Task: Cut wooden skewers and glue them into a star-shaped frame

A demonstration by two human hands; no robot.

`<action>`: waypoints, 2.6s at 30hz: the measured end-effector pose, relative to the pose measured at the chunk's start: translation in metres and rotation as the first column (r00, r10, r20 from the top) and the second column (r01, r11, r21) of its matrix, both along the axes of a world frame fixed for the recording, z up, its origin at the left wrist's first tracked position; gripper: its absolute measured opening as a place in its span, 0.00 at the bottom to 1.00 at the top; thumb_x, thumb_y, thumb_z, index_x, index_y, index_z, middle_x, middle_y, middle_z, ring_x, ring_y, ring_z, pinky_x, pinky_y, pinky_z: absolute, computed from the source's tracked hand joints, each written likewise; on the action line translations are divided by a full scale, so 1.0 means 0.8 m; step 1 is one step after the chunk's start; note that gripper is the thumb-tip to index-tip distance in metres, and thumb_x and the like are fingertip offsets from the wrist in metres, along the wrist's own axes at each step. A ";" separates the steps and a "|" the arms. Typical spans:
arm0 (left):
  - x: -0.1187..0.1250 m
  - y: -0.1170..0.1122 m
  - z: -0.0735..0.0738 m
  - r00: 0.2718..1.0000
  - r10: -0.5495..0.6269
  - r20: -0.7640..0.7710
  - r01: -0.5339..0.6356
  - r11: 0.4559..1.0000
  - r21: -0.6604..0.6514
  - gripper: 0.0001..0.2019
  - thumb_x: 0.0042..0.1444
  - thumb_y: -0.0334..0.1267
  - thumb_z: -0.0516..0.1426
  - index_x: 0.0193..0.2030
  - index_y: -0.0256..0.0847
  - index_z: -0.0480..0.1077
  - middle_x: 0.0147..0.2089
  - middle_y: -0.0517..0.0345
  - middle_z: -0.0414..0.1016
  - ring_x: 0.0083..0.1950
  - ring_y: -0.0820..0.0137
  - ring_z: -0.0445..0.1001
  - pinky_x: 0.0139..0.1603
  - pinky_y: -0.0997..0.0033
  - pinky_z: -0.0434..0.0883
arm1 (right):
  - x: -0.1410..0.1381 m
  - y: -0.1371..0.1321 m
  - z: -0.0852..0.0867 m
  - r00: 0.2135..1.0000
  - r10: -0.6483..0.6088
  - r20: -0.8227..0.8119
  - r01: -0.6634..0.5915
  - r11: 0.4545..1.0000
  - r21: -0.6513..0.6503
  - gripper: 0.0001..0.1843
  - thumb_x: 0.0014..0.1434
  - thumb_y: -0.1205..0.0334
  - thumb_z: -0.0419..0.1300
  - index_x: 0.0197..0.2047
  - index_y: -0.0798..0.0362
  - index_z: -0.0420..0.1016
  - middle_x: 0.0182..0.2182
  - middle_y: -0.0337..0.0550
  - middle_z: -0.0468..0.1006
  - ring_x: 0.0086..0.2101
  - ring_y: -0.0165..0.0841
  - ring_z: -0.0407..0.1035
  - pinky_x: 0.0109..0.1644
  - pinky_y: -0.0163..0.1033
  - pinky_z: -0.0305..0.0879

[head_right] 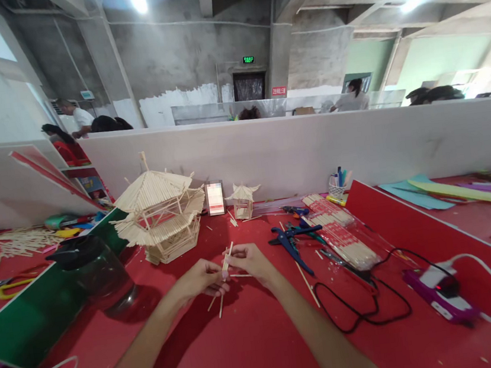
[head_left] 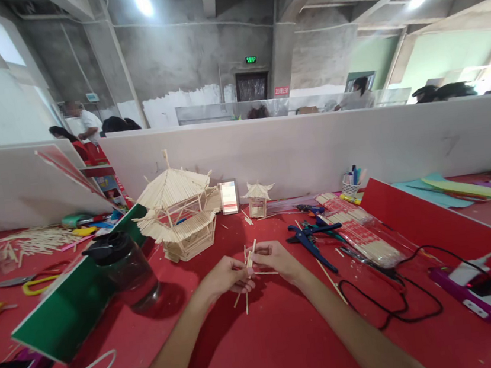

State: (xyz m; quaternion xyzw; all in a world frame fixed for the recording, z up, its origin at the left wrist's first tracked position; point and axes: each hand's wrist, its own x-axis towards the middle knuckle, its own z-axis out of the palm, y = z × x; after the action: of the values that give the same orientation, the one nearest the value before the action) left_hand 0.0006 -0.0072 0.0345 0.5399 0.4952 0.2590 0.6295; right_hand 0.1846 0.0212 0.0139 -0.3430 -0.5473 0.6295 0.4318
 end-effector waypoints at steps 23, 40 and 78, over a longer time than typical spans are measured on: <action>0.018 0.002 -0.001 0.980 0.135 0.144 -0.151 0.983 0.109 0.32 0.37 0.43 0.73 0.50 0.35 0.73 0.36 0.50 0.81 0.38 0.64 0.80 0.42 0.64 0.76 | -0.006 -0.001 0.000 0.997 -0.078 0.014 0.078 0.997 0.026 0.21 0.37 0.48 0.74 0.30 0.56 0.82 0.24 0.42 0.80 0.25 0.32 0.73 0.33 0.37 0.70; 0.018 0.006 -0.005 0.985 0.119 0.123 -0.138 0.977 0.160 0.29 0.40 0.44 0.71 0.49 0.35 0.73 0.34 0.50 0.81 0.36 0.64 0.80 0.41 0.65 0.75 | -0.009 0.000 -0.005 0.997 -0.077 0.025 0.078 0.997 -0.008 0.24 0.38 0.46 0.75 0.29 0.53 0.71 0.21 0.36 0.77 0.21 0.28 0.70 0.31 0.35 0.67; -0.048 0.034 -0.013 0.974 0.223 -0.027 -0.213 0.957 0.196 0.23 0.38 0.47 0.70 0.32 0.39 0.64 0.31 0.55 0.80 0.36 0.64 0.80 0.38 0.67 0.75 | 0.124 0.036 0.012 0.581 -0.669 0.463 0.075 0.611 0.788 0.30 0.55 0.49 0.61 0.59 0.53 0.69 0.52 0.53 0.74 0.52 0.46 0.68 0.59 0.53 0.61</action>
State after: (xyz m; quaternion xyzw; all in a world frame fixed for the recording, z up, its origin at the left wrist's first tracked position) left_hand -0.0376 0.0202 0.0238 0.5463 0.5395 0.3604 0.5297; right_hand 0.2837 0.0500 0.0236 -0.4892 -0.7691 0.0662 0.4060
